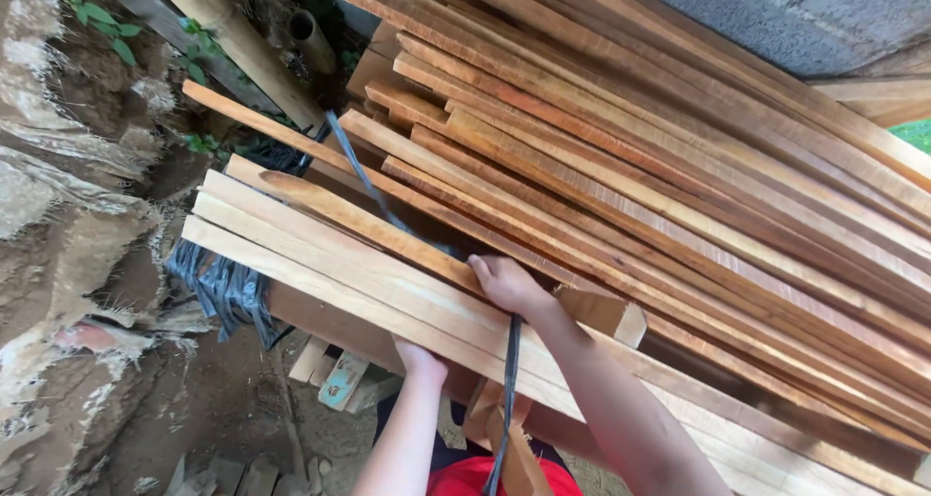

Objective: The person gathers several long wooden planks from a stack and aligns them together. They then use a black strap to tie the bundle of planks securely, wrapping the strap around the wood and knotting it by hand.

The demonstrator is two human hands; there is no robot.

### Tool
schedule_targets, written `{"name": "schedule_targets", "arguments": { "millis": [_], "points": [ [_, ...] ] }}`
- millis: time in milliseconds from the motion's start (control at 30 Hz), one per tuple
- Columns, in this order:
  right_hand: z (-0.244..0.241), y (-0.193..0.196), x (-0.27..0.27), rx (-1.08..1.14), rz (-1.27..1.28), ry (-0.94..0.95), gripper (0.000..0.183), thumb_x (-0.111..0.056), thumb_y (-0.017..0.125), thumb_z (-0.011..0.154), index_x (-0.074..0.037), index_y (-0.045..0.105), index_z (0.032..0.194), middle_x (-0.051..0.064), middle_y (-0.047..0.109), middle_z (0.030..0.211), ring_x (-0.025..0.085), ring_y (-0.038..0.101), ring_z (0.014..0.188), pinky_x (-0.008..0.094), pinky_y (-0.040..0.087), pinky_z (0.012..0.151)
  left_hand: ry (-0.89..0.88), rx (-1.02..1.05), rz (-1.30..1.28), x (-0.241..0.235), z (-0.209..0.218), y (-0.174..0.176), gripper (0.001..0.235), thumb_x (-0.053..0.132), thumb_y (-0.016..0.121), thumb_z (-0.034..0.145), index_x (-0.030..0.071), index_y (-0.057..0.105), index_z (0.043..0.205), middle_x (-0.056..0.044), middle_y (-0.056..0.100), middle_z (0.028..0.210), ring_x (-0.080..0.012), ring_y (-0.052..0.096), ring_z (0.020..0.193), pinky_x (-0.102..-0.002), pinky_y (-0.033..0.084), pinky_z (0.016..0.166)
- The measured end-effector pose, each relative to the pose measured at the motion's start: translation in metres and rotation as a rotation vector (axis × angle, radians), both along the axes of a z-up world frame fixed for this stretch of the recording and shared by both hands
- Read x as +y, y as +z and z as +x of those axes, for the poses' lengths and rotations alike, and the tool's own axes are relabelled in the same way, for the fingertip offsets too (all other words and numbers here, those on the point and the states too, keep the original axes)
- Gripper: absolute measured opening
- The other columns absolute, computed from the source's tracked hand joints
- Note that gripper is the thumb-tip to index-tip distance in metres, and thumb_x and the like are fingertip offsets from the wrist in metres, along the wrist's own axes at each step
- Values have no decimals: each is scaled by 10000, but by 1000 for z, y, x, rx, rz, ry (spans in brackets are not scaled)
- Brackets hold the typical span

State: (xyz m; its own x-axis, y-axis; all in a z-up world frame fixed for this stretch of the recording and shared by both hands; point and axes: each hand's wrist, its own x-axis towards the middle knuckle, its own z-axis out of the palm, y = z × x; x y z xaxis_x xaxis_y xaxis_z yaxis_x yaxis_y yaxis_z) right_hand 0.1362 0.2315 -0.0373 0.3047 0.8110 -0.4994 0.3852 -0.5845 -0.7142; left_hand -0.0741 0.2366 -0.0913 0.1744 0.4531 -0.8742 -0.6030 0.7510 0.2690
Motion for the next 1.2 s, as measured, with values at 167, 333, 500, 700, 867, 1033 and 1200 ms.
{"name": "schedule_targets", "arguments": {
  "millis": [167, 333, 500, 700, 867, 1033, 1200],
  "points": [
    [5, 27, 32, 253, -458, -28, 549, -522, 393, 1024, -255, 553, 1476, 75, 547, 1515, 242, 516, 1355, 374, 382, 1116, 38, -53, -7, 7, 9, 21, 806, 691, 349, 938, 128, 457, 1504, -102, 549, 1462, -291, 527, 1343, -449, 443, 1097],
    [1, 86, 59, 312, -796, -132, 742, -672, 465, 953, -258, 445, 1569, 99, 388, 1630, 290, 403, 1475, 437, 345, 1174, -20, -141, -122, 7, 4, 21, 860, 728, 360, 905, 119, 456, 1504, -124, 542, 1449, -311, 523, 1335, -482, 449, 1081],
    [19, -12, 43, 273, -709, 54, 843, -775, 464, 892, -259, 456, 1558, 81, 332, 1665, 278, 296, 1528, 444, 276, 1205, -40, -137, -157, 15, 6, 23, 842, 714, 352, 903, 135, 466, 1503, -124, 567, 1440, -314, 546, 1329, -494, 469, 1078],
    [11, 5, 49, 315, -709, -54, 781, -744, 514, 879, -215, 607, 1446, 94, 526, 1550, 255, 513, 1371, 406, 425, 1095, 0, -179, -178, 25, 2, 39, 734, 657, 416, 939, 139, 510, 1451, -93, 588, 1385, -295, 564, 1287, -480, 478, 1057],
    [14, 9, 36, 191, -597, -84, 722, -682, 561, 897, -130, 669, 1351, 124, 643, 1411, 277, 602, 1256, 404, 478, 1022, 89, -102, -40, -19, -10, -42, 575, 542, 500, 990, 117, 582, 1370, -63, 660, 1263, -252, 626, 1171, -430, 527, 979],
    [17, 11, 13, -42, -532, -17, 722, -664, 553, 940, -56, 679, 1309, 183, 661, 1372, 344, 611, 1264, 428, 476, 1034, 42, 49, 147, -69, -41, -69, 404, 404, 596, 1049, 71, 596, 1276, -55, 656, 1085, -221, 633, 984, -387, 543, 833],
    [4, 26, -31, -275, -266, -48, 557, -576, 486, 1024, -129, 726, 1253, 224, 700, 1243, 401, 637, 1193, 450, 482, 1033, -413, 180, 353, -106, -43, -24, 285, 243, 634, 1000, 48, 598, 1205, -51, 693, 1098, -177, 678, 997, -353, 573, 815]
  ]
}}
